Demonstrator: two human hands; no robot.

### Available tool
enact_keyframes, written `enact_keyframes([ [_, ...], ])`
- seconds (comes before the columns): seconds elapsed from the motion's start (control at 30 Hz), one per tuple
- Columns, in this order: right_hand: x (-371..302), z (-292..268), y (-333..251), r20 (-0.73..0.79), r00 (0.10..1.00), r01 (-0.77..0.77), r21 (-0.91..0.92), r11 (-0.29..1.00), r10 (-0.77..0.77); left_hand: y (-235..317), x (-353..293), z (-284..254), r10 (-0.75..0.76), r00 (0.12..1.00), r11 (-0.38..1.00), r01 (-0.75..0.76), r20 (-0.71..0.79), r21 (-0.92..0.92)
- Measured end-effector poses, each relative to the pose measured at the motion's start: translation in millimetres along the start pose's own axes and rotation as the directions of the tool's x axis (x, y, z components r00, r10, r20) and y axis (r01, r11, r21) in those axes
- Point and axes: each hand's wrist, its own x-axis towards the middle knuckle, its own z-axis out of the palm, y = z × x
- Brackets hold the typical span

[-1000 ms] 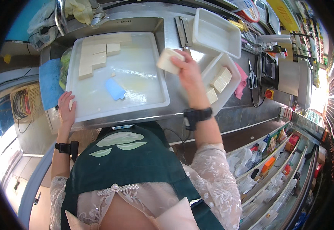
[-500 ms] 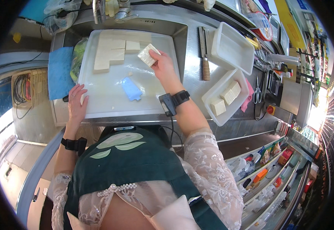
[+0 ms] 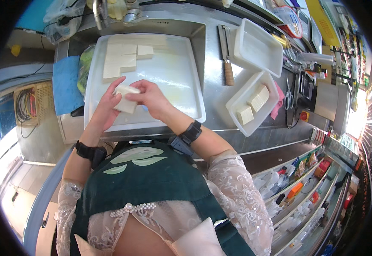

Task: The person carries a tray of food items, retrieves another tray of large food blocks from a refrigerator, and then rinses and places the food blocks into separate containers in a sink.

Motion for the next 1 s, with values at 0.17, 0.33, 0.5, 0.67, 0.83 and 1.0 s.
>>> enact_keyframes([
  [0.17, -37.5, -18.2, -16.3, 0.119, 0.955, 0.294, -0.497, 0.817, -0.271, -21.1, 13.7, -12.9, -0.082, 0.996, 0.993, 0.08, 0.022, 0.088],
  [0.33, -95.2, -129.9, -31.0, -0.325, 0.762, 0.265, -0.633, 0.728, -0.56, -24.8, 3.7, -18.6, -0.106, 0.994, 0.978, 0.103, 0.006, 0.18],
  [0.5, -178.8, -292.2, -40.9, -0.667, 0.128, -0.199, -0.742, 0.64, -0.734, -23.4, -5.3, -29.0, -0.051, 0.996, 0.974, 0.067, -0.078, 0.217],
  [0.67, -169.1, -377.9, -36.9, -0.552, 0.114, -0.5, -0.75, 0.432, -0.826, -27.5, -10.5, -35.4, 0.004, 0.991, 0.982, 0.022, -0.137, 0.189],
  [0.83, -126.5, -406.3, -45.9, -0.728, 0.079, -0.494, -0.622, 0.607, -0.681, -23.5, -14.7, -27.7, 0.014, 0.986, 0.979, 0.02, -0.163, 0.202],
  [1.0, -119.2, -398.8, -57.1, -0.767, 0.126, -0.417, -0.616, 0.668, -0.629, -24.6, -21.6, -27.3, 0.044, 0.985, 0.981, -0.011, -0.167, 0.194],
])
